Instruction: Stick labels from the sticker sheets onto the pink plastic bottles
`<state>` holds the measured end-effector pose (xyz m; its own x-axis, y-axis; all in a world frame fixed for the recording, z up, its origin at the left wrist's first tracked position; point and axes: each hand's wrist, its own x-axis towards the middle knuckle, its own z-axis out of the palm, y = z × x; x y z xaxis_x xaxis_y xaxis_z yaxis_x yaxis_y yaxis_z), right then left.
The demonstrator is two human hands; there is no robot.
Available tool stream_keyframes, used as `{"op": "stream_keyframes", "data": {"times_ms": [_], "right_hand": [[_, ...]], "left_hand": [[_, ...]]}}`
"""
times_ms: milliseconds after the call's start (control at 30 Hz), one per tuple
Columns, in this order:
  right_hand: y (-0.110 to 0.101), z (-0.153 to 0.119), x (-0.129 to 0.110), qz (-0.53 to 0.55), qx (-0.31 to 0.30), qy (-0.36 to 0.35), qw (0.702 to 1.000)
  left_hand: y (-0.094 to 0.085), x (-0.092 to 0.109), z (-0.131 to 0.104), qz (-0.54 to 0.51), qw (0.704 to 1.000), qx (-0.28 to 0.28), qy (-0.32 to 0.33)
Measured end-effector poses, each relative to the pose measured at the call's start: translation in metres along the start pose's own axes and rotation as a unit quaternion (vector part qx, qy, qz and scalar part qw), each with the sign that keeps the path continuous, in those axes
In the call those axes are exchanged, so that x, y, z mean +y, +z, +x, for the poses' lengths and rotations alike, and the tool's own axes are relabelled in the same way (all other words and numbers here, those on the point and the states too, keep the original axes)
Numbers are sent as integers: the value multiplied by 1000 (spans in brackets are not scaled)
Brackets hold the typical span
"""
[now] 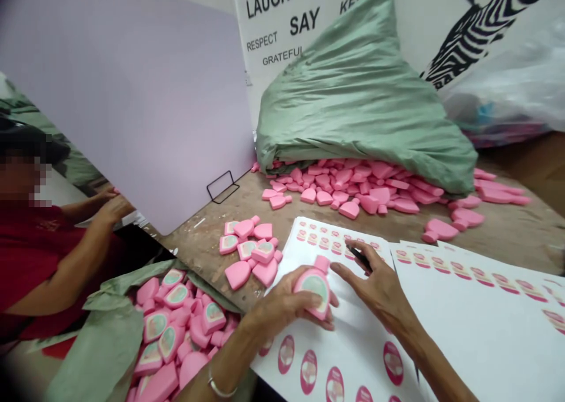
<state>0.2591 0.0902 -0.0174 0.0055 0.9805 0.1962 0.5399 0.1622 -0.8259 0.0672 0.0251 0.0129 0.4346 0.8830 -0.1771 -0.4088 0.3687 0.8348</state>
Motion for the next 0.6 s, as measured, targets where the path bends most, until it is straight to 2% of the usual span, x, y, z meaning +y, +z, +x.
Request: {"op": "stream_keyframes", "data": {"times_ms": [67, 100, 167, 200, 233, 367, 467, 533, 600], "right_hand": [[2, 5, 10, -22, 3, 8, 1000], [2, 9, 15, -36, -2, 12, 999], [4, 18, 24, -65, -19, 5, 998], [4, 24, 26, -79, -30, -7, 996], [4, 32, 28, -95, -39, -23, 994], [-2, 80, 36, -192, -34, -53, 979], [-7, 125, 44, -263, 7, -6, 965], [-1, 149, 51, -289, 40, 41, 956], [12, 165, 56, -307, 71, 81, 946]], "left_hand": [[-21, 15, -9, 108, 986, 120, 43], [-34, 23, -11, 173, 963, 190, 77], [-60, 39, -12, 295, 887, 314, 164], [-73, 46, -11, 349, 846, 351, 197], [-85, 52, -9, 395, 818, 363, 207], [-127, 61, 3, 530, 747, 371, 155], [-150, 57, 11, 601, 698, 364, 134], [-158, 53, 13, 639, 640, 403, 141], [-158, 50, 13, 662, 576, 450, 165]]}}
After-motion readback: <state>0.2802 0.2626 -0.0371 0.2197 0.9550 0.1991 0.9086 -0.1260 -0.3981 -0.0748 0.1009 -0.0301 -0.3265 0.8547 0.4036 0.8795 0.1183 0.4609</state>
